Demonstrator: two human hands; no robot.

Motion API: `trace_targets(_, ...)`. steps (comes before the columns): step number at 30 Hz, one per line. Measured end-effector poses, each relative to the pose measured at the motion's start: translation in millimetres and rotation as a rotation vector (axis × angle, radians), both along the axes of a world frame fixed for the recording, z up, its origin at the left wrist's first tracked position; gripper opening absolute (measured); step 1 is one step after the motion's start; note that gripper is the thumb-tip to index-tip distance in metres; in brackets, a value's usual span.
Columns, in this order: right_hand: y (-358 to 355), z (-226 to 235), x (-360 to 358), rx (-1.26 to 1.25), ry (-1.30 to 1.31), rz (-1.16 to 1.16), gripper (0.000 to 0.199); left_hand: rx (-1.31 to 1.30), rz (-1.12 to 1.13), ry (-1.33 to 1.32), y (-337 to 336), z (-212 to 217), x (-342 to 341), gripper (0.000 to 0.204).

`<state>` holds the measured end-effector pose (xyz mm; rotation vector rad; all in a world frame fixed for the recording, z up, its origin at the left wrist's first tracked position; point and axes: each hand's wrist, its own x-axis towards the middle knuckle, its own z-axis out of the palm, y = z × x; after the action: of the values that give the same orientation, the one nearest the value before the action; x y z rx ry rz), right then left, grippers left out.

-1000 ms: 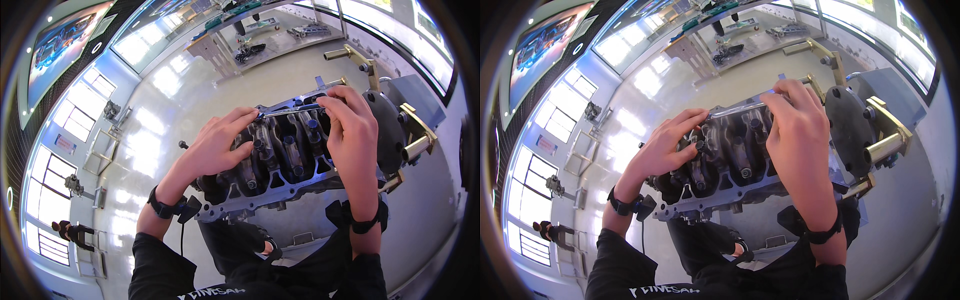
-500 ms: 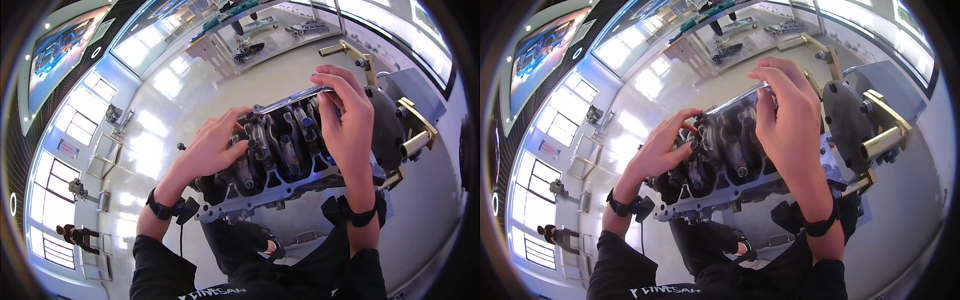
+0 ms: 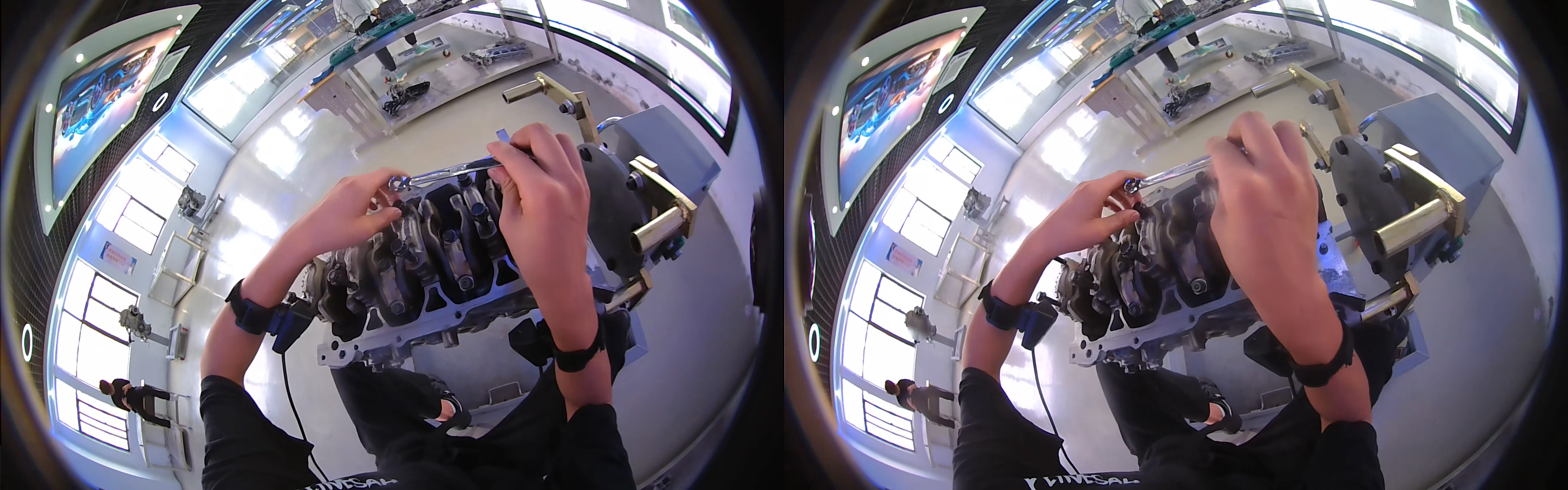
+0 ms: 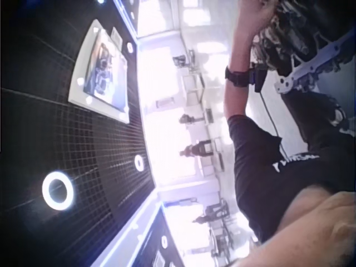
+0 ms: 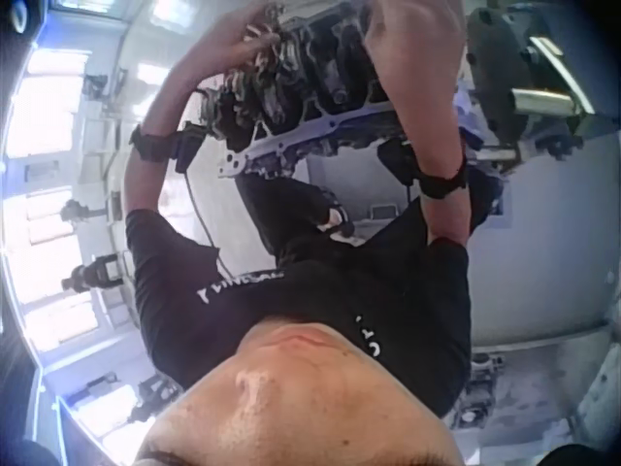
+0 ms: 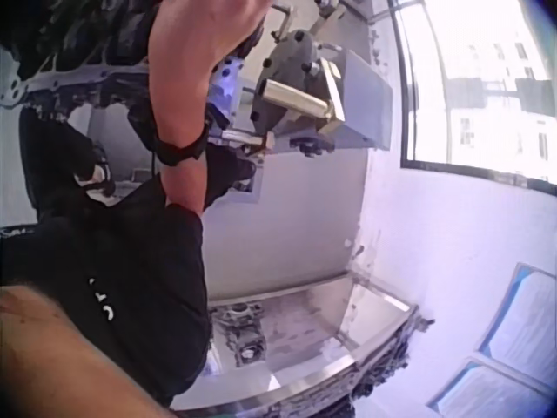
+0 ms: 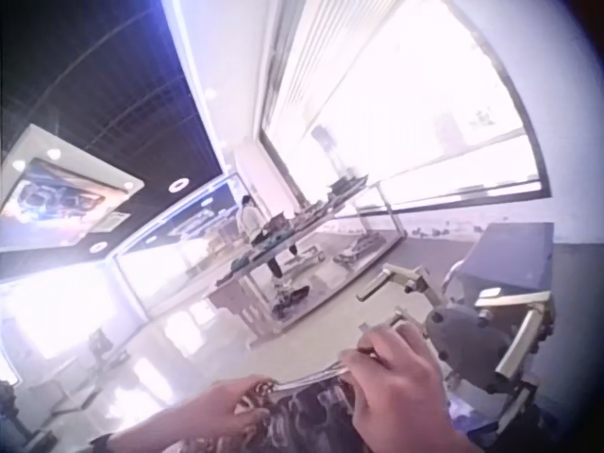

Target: The person works on an engine block by placing and fitting components into the cylinder bores by hand and using a wrench.

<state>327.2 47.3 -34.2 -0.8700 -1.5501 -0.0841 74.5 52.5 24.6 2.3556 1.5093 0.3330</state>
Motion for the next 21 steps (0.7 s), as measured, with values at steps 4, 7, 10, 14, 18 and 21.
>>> trace_targets(4,1,6,17,0.109,0.054,-0.057,0.020,0.034,-0.085,0.132,7,4,4,0.022)
trace_targets(7,-5,11,25,0.101,0.218,0.067,0.019,0.113,-0.141,0.271,8,2,8,0.019)
trace_targets(10,-8,12,28,0.083,0.272,0.152,0.019,0.222,-0.083,0.499,8,-1,15,0.031)
trace_targets(14,-9,13,31,0.091,0.295,0.183,0.018,0.051,0.026,0.528,10,4,17,0.038)
trace_targets(18,-8,12,36,0.087,0.243,0.172,0.016,-0.106,0.117,0.521,16,8,17,0.035)
trace_targets(21,-7,12,38,0.090,0.251,0.176,0.016,0.035,0.001,0.396,15,4,12,0.038)
